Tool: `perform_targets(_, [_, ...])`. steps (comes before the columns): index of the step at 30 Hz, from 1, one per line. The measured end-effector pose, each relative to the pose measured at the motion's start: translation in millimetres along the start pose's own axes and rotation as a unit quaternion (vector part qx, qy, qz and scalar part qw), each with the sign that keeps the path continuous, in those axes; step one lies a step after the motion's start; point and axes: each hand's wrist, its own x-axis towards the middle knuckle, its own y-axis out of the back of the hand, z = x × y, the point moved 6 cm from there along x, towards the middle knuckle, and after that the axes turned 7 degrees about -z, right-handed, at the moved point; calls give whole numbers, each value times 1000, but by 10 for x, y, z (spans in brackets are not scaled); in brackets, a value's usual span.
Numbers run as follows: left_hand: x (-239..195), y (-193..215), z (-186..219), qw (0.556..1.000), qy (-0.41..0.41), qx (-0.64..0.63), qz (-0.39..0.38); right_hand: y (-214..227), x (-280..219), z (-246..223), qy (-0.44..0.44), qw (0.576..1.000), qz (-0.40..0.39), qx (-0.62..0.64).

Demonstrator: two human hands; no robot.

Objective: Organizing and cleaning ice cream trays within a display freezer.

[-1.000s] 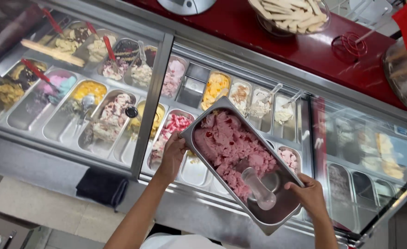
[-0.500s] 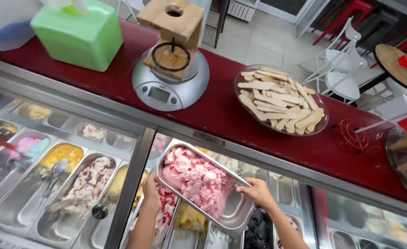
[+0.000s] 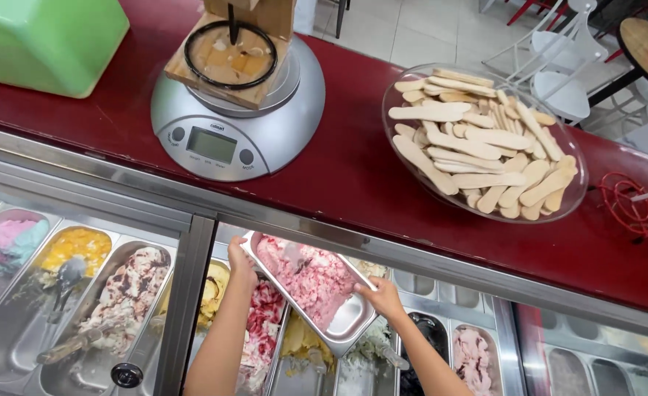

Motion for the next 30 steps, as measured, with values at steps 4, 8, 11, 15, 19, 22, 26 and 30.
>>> perform_targets(4, [74,-90,-43,995,18,24,-91,-27,-187,-285,-5,999,-2,45])
perform_targets(8, [-541,-146,-166,992,39,12,-117,-101,-200,-267,-10,991,-15,129])
perform_targets(11, [-1161,-42,-714,989,100,23,-109,-255,-206,-261,-30,985,-4,168])
perform_targets(15, [-1895,-132,-748,990,66,93,-82,-544,161,64,-51,981,34,182])
perform_targets(19, [-1123,-99,-806,992,20,125,3,-939,747,257,-48,971,46,230])
perform_targets(22, [-1065,-320,-300,997,-27,72,14,-1247,1370,624,-51,959,112,254])
perform_targets(26, [-452,-463,-57,999,-7,29,-18,-1437,1881,453,-66,938,138,311])
perform_targets(30, [314,-598,-285,999,3,-37,-14,-1459,2148,354,-72,933,150,319])
